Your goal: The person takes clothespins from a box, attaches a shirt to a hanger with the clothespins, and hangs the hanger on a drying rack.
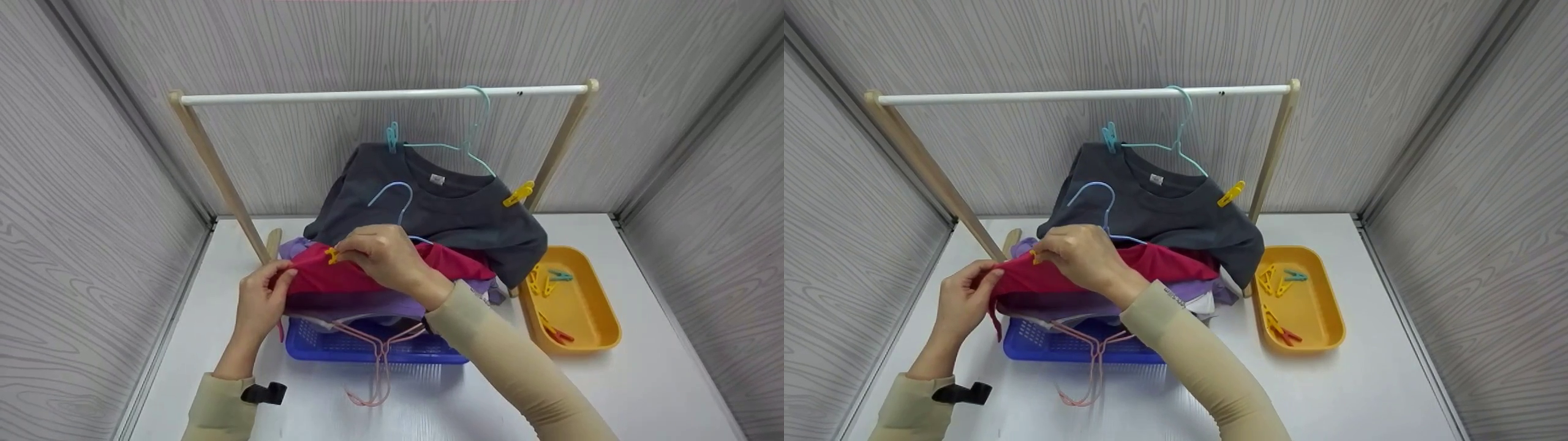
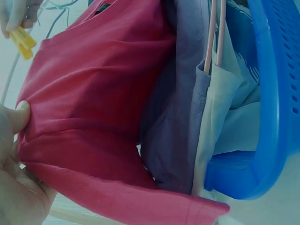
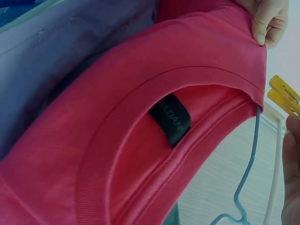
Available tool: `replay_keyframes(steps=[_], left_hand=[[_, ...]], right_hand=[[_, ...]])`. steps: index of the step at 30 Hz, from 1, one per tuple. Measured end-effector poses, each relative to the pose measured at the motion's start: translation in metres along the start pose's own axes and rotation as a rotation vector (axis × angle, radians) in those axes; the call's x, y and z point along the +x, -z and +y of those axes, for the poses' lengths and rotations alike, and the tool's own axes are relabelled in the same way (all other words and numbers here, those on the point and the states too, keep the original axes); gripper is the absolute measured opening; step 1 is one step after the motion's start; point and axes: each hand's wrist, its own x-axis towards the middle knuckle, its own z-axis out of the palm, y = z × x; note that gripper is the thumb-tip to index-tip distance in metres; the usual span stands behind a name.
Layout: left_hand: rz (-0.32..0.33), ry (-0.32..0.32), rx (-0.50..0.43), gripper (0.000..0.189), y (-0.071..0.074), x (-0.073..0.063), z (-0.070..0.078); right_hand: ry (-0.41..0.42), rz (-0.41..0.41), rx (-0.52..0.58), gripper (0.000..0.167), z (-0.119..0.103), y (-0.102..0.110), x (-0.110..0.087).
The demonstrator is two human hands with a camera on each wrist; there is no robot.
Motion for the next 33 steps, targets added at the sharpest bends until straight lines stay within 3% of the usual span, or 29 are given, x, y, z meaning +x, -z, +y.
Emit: replay_keyframes(steps=[7,15,18,25,33], left_hand=[[-0.012,0.002,0.014,0.007,0.001,0.001,0.004],[-0.018,-0.012,0.037,0.007,0.001,0.000,0.006],[-0.028,-0.012,0.039,0.007,0.000,-0.001,0.005],[-0.021,-0.015,0.033,0.007,-0.001,-0.002,0.003],[-0.016,-0.004,0.042,0.007,-0.001,-0.004,0.001]], right_hand=[[0.053,-0.042,-0.098,0.007,-0.001,-0.007,0.007],[0.055,-0.135,-0.121,0.005,-0.001,-0.012,0.010],[0.023,-0.194,-0.143,0.014,-0.001,-0.011,0.011],[-0.019,-0.271,-0.191,0.057,0.001,-0.004,0.005],[-0.048,-0.293,-0.177,0.061,-0.003,0.003,-0.005]])
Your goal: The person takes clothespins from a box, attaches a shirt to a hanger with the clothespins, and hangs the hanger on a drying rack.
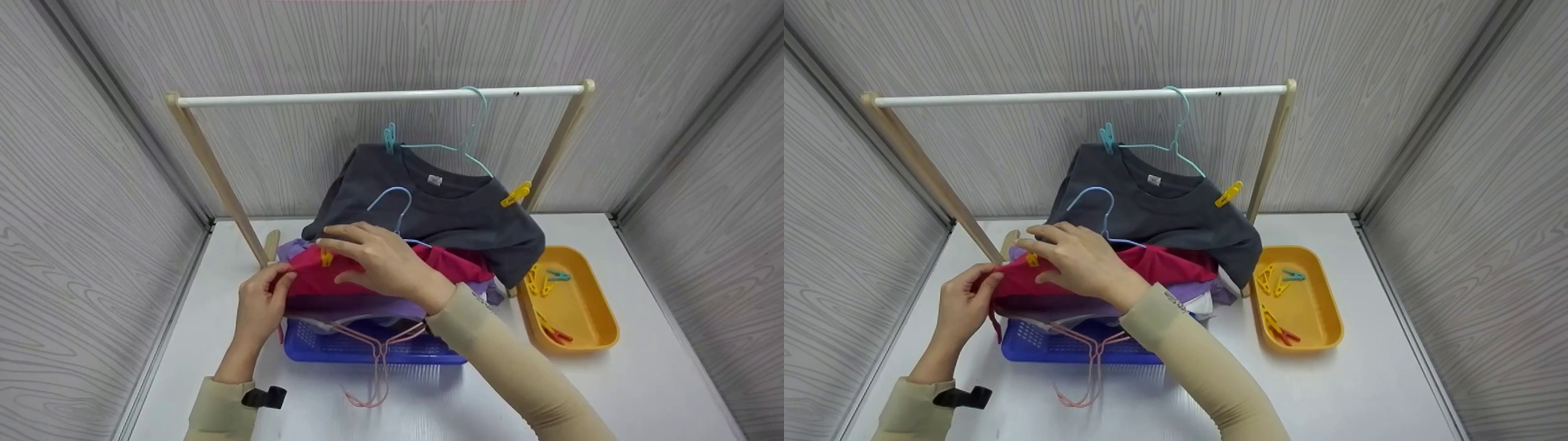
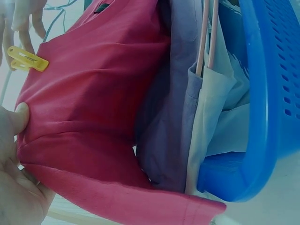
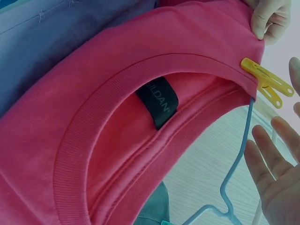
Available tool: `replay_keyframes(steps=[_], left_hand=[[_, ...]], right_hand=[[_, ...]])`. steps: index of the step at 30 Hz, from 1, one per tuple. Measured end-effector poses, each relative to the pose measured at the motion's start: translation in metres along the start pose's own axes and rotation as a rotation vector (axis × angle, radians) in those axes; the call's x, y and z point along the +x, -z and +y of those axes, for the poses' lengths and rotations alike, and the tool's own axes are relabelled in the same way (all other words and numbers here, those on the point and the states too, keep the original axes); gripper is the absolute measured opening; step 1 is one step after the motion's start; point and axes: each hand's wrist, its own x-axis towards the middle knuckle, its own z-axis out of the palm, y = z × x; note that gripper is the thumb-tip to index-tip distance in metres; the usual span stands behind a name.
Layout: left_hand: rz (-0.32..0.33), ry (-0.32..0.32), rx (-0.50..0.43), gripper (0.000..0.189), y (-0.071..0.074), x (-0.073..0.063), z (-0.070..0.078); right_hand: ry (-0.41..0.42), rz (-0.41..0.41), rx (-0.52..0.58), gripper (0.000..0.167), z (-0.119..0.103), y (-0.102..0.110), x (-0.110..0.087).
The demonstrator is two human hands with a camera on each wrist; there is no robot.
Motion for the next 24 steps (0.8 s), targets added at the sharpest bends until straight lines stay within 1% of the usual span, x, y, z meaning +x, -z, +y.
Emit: replay_keyframes(steps=[7,14,20,24], left_hand=[[0.001,0.023,0.007,0.007,-0.001,0.000,-0.002],[-0.019,0.054,0.009,0.007,-0.001,-0.003,-0.005],[-0.026,0.069,0.028,0.008,0.000,-0.004,-0.008],[-0.049,0.079,0.038,0.008,0.002,-0.004,-0.010]], right_hand=[[0.013,0.008,0.024,0.056,-0.004,0.004,-0.015],[-0.013,0.001,0.093,0.048,-0.004,0.011,-0.042],[-0.081,0.005,0.168,0.045,0.004,0.018,-0.069],[-0.148,0.008,0.197,0.044,0.010,0.022,-0.088]])
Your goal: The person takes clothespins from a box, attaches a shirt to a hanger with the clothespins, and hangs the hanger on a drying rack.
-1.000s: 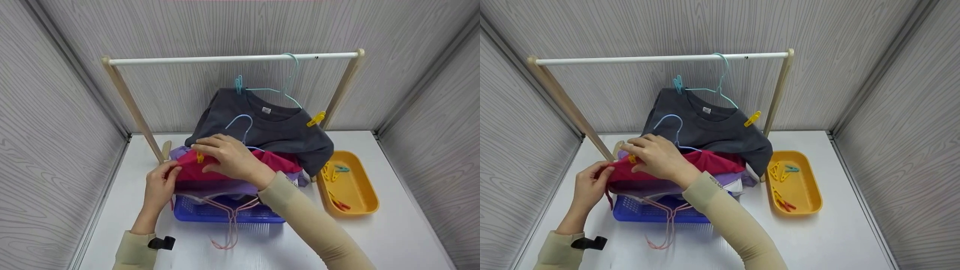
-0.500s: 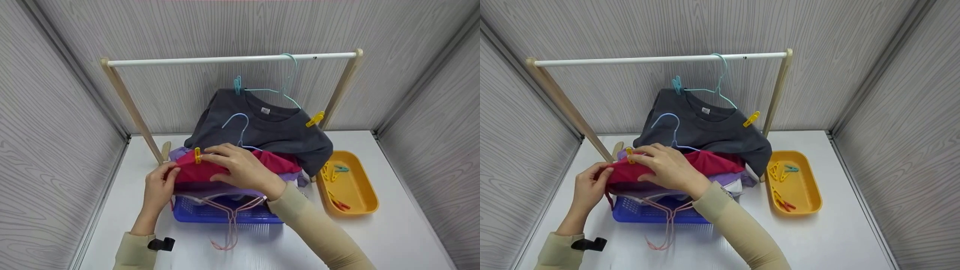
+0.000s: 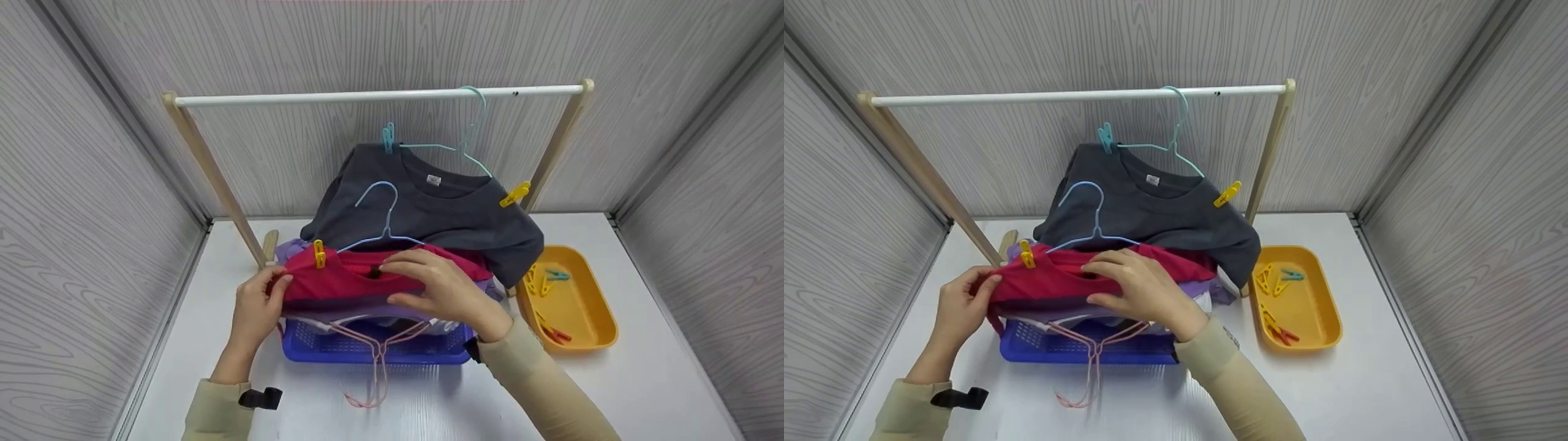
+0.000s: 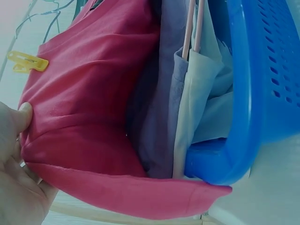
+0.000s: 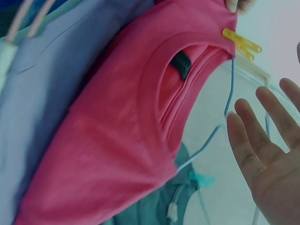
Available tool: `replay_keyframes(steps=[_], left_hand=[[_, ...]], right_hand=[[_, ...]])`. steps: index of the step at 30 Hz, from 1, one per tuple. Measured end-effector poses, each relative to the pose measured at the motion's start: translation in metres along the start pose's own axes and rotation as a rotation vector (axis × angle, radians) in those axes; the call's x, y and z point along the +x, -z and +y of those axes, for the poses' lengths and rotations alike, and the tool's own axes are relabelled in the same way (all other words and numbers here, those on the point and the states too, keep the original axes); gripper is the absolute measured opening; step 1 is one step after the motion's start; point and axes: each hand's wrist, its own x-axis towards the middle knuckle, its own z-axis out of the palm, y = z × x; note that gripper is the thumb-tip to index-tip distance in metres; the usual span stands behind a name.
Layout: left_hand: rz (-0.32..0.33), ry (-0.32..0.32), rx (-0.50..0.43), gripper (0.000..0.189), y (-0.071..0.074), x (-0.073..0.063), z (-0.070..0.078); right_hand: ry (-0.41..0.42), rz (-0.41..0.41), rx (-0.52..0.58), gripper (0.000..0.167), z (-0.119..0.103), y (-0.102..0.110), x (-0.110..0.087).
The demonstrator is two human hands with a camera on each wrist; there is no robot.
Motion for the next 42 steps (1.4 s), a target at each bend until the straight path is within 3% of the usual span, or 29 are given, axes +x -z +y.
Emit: replay_keyframes(steps=[12,21,27,31,35,38,42], left_hand=[[-0.051,0.020,0.015,0.010,0.002,0.000,-0.001],[-0.068,0.013,0.039,0.011,0.002,0.002,0.000],[-0.082,0.015,0.051,0.011,0.003,0.003,-0.001],[-0.082,-0.019,0.078,0.012,0.002,0.002,-0.002],[-0.064,-0.107,0.172,0.015,0.002,0.000,-0.003],[-0.045,-0.165,0.220,0.018,0.001,0.000,-0.004],[-0.046,-0.146,0.189,0.017,0.000,-0.001,-0.004]], right_hand=[[-0.078,0.009,0.006,0.035,0.017,0.008,-0.039],[-0.242,-0.004,-0.021,0.036,0.034,0.027,-0.073],[-0.298,0.057,-0.009,0.036,0.049,0.043,-0.099],[-0.409,0.038,-0.007,0.033,0.054,0.056,-0.115],[-0.532,0.009,-0.020,0.034,0.060,0.067,-0.131],[-0.568,0.007,-0.030,0.032,0.069,0.073,-0.143],[-0.615,-0.002,-0.017,0.032,0.081,0.079,-0.157]])
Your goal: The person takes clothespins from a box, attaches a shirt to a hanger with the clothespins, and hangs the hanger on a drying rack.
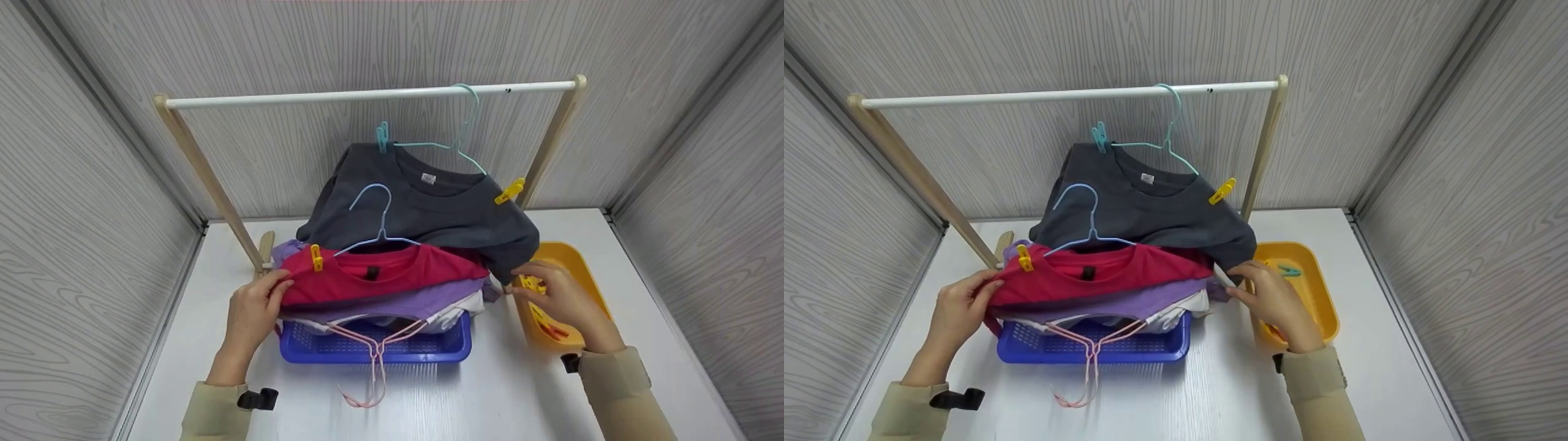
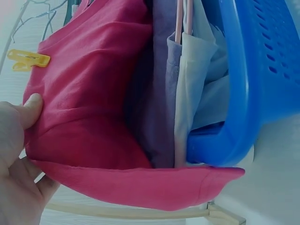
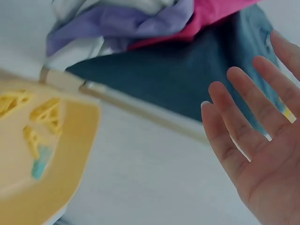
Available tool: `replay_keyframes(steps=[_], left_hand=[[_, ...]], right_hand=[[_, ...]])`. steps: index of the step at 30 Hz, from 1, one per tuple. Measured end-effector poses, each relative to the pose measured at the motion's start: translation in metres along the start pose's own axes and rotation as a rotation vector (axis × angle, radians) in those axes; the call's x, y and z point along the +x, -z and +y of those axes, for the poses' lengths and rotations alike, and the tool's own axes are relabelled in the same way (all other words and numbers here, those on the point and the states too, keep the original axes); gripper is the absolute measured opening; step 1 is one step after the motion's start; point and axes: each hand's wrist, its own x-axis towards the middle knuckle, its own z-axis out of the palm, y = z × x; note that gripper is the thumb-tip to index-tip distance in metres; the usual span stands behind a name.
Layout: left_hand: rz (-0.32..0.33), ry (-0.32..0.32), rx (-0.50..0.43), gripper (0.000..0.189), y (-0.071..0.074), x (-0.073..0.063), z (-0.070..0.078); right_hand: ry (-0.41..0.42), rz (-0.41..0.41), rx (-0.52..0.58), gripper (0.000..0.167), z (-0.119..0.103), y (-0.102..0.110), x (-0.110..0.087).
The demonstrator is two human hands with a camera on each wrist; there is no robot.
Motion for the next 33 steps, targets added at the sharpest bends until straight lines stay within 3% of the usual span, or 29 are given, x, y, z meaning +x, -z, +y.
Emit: replay_keyframes(steps=[7,17,26,33], left_hand=[[-0.040,0.097,-0.141,0.012,-0.002,-0.002,0.001],[-0.016,0.165,-0.269,0.011,-0.003,-0.002,0.002],[-0.005,0.152,-0.294,0.010,-0.005,-0.001,0.002],[-0.009,0.150,-0.301,0.009,-0.006,-0.002,0.001]], right_hand=[[-0.115,-0.047,0.014,0.035,0.029,0.011,-0.004],[-0.259,-0.117,-0.032,0.033,0.067,0.021,-0.005],[-0.375,-0.334,-0.124,0.038,0.097,0.011,0.003],[-0.437,-0.424,-0.144,0.039,0.110,0.007,0.005]])
